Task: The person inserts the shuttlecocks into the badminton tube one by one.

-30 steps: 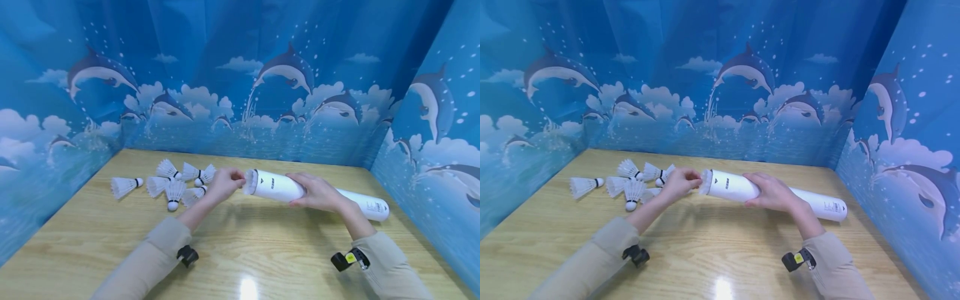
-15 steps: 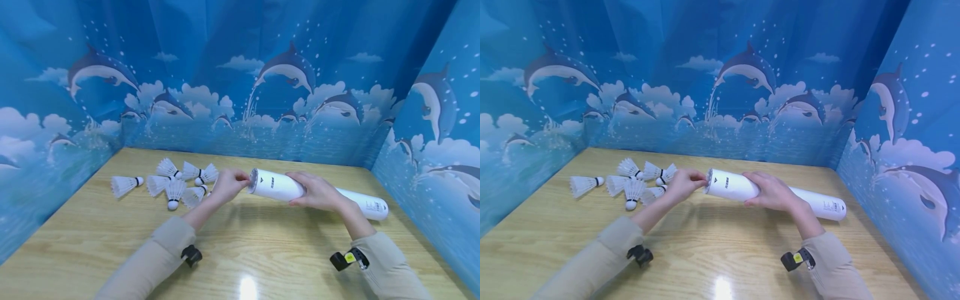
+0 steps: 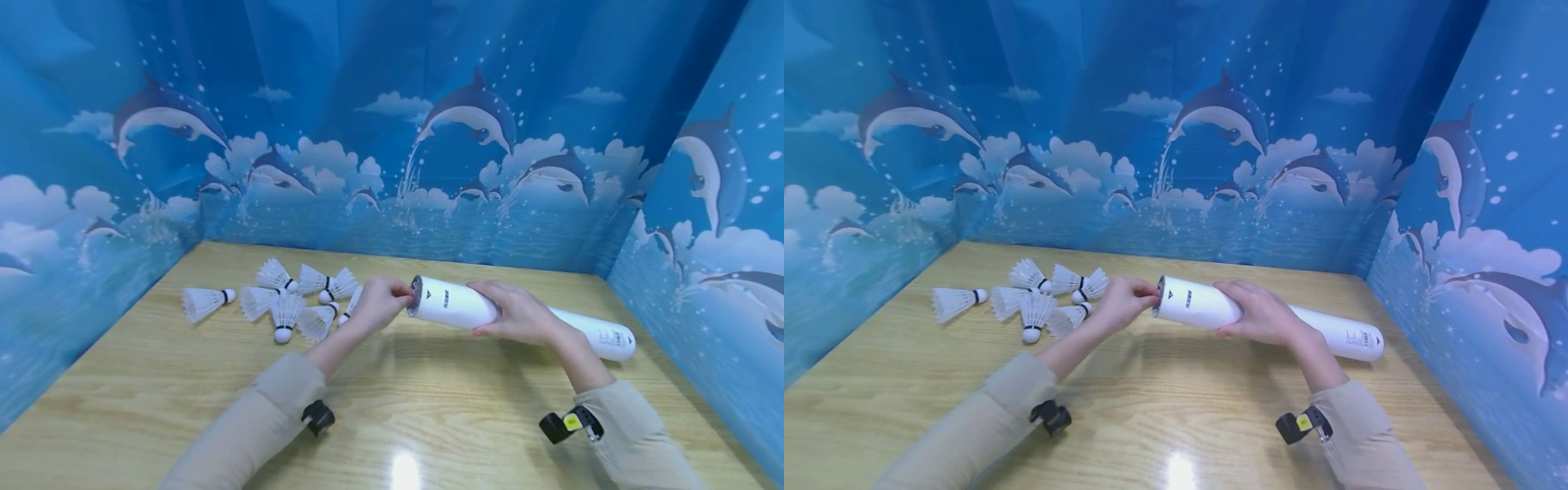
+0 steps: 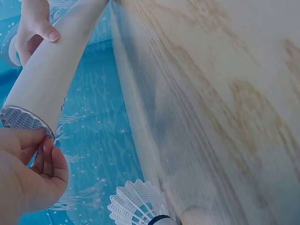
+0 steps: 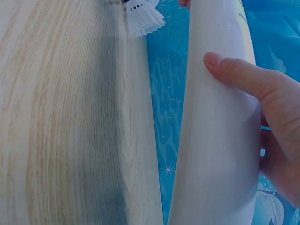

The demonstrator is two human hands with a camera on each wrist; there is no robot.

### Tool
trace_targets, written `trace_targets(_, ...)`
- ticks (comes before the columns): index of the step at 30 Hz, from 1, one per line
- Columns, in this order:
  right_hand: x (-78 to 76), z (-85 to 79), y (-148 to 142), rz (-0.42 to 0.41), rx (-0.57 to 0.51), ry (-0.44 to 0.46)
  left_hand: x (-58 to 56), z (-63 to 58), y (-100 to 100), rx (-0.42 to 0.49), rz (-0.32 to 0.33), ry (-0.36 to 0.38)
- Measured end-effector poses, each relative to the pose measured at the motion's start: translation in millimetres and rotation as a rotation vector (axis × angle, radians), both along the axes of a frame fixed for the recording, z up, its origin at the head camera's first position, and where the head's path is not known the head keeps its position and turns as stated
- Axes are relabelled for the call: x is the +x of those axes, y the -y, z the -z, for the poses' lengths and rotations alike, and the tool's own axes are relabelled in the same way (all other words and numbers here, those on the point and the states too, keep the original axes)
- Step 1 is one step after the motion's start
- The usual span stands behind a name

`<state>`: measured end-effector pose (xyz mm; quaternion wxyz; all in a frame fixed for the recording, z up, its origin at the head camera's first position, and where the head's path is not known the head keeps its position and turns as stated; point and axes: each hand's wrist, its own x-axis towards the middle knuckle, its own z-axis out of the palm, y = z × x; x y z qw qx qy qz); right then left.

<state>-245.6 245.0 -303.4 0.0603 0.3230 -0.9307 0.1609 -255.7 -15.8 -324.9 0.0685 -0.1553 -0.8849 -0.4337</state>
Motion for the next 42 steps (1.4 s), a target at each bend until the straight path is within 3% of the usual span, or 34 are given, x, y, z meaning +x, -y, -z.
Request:
trace_targets(9, -1.1, 3.3, 1, -0.001, -0.005, -0.004, 1.9, -1.0, 7, 0.018, -0.003, 0.038)
trace_targets(13, -0.1, 3.3, 2, -0.006, -0.009, -0.007, 3.0, -1.2, 12, 0.072, 0.005, 0.096)
trace_targets(21, 5.7, 0.2, -6, 0.029, -0.012, 0.012, 6.9, -0.2, 23, 0.088, 0.071, 0.15)
trace_targets(29, 5.6, 1.0, -6, 0.006, -0.009, 0.006, 13.6, -1.7, 58, 0.081, 0.028, 0.197)
trace_targets(42, 0.5, 1.3, -3, -0.013, -0.004, -0.016, 17.7, -9.1, 116, -0.011, -0.03, 0.15)
